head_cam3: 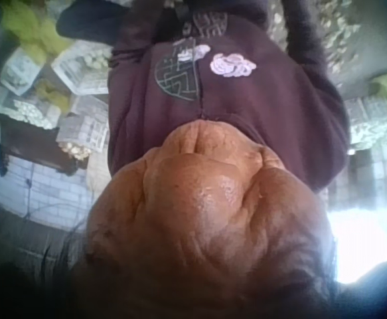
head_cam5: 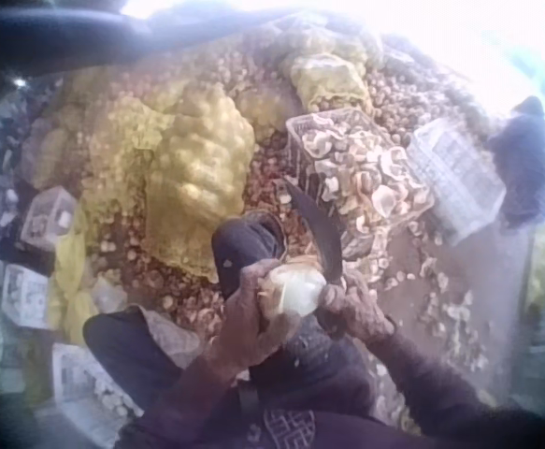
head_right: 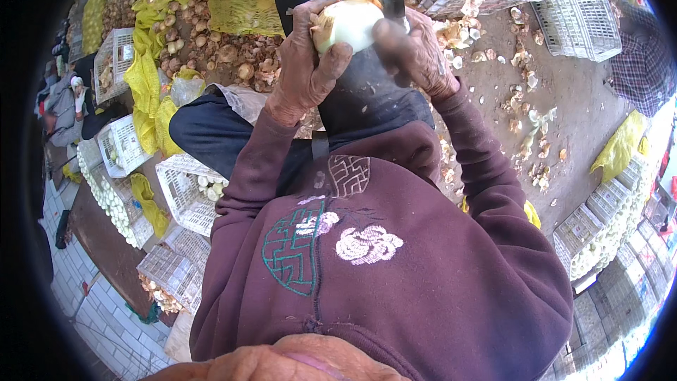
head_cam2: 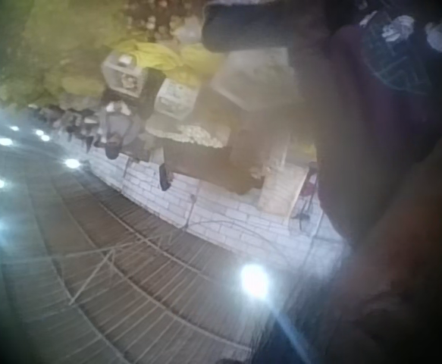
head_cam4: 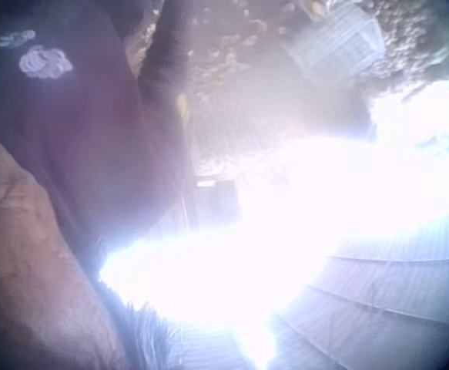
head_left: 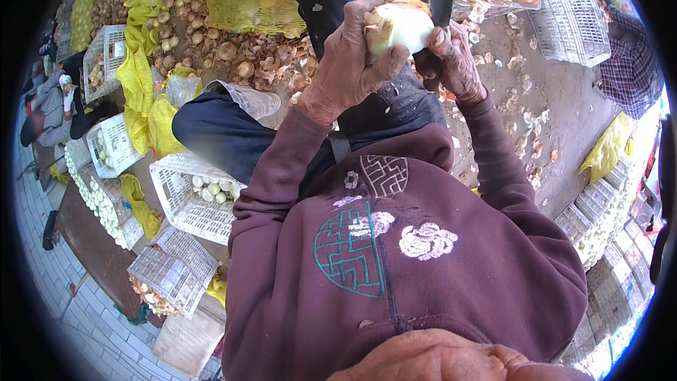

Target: The person sits on the floor and peels onions one by one using a small knife. They remove the dry outer layers and place the peeled onions into a white plastic basket nearby.

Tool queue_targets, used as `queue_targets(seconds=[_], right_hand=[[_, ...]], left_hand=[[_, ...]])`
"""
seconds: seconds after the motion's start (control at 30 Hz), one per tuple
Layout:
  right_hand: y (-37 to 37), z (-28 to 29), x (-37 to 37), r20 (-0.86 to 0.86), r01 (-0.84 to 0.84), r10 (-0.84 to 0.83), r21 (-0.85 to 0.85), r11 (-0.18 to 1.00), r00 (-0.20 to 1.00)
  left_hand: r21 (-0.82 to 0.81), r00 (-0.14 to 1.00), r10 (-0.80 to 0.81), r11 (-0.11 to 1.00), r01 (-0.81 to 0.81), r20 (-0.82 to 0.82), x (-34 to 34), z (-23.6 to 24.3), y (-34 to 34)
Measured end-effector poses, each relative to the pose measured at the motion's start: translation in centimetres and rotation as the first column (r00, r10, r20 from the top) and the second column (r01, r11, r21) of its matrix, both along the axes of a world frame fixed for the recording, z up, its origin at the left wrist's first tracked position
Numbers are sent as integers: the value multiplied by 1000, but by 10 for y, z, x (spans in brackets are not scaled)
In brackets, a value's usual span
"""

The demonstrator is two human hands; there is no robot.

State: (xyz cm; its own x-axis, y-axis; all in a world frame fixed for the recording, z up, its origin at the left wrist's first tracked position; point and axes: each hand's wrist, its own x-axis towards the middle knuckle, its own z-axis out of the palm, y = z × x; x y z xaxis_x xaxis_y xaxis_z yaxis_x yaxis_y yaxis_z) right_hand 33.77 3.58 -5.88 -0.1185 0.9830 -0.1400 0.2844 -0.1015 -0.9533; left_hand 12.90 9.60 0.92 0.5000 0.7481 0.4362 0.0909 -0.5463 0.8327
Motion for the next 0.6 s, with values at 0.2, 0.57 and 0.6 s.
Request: queue_targets(seconds=[0.2, 0.57, 0.6], right_hand=[[-3, 52, -28, -397, -5, -51, -137, 991, 916], [-12, 35, -65, -884, 75, -199, -184, 980, 424], [-12, 31, -65, -907, 64, -190, -179, 982, 375]], left_hand=[[75, 999, 41, 996, -40, -15, -9, 3, -5], [238, 992, 114, 966, -98, -52, -8, 7, -11], [204, 992, 117, 973, -105, -49, -8, 7, -12]])
